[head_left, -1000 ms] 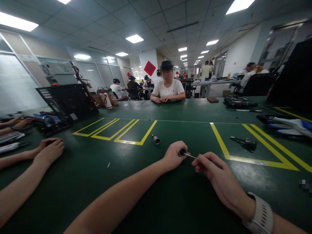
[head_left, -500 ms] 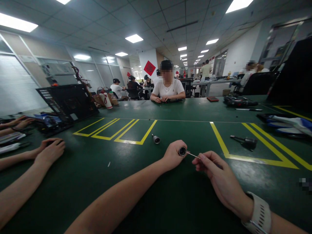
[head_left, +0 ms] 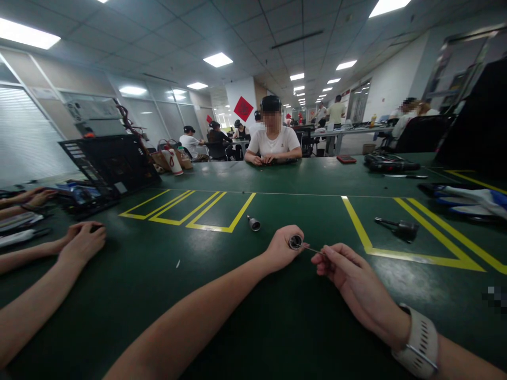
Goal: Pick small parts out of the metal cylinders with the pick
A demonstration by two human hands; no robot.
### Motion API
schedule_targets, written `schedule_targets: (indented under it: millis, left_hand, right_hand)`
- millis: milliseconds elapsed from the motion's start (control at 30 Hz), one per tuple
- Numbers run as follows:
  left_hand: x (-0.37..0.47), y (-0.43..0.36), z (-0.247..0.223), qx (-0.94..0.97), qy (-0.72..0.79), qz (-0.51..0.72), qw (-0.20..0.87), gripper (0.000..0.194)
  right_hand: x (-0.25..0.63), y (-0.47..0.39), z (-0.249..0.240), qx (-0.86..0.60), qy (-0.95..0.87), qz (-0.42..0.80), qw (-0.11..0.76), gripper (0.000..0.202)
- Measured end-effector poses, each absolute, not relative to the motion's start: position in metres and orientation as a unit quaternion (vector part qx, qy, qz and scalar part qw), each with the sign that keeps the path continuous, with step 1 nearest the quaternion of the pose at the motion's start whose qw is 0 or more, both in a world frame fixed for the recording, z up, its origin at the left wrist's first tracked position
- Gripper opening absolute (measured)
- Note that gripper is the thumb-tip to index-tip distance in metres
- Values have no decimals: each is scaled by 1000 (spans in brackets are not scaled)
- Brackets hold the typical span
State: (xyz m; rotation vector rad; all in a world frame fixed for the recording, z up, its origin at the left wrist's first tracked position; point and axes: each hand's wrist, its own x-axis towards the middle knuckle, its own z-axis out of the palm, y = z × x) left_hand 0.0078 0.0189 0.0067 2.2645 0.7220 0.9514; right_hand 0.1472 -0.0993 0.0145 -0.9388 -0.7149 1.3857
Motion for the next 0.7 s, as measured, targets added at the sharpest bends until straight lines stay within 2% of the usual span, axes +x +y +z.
schedule_targets:
  millis: [267,700]
  left_hand:
    - [7,19,7,833,273,368,310,21]
    - [8,18,6,852,254,359,283,20]
  right_hand:
    - [146,-101,18,-409,-316,588,622,14]
    - [145,-102,20,-417,-327,583,616,16]
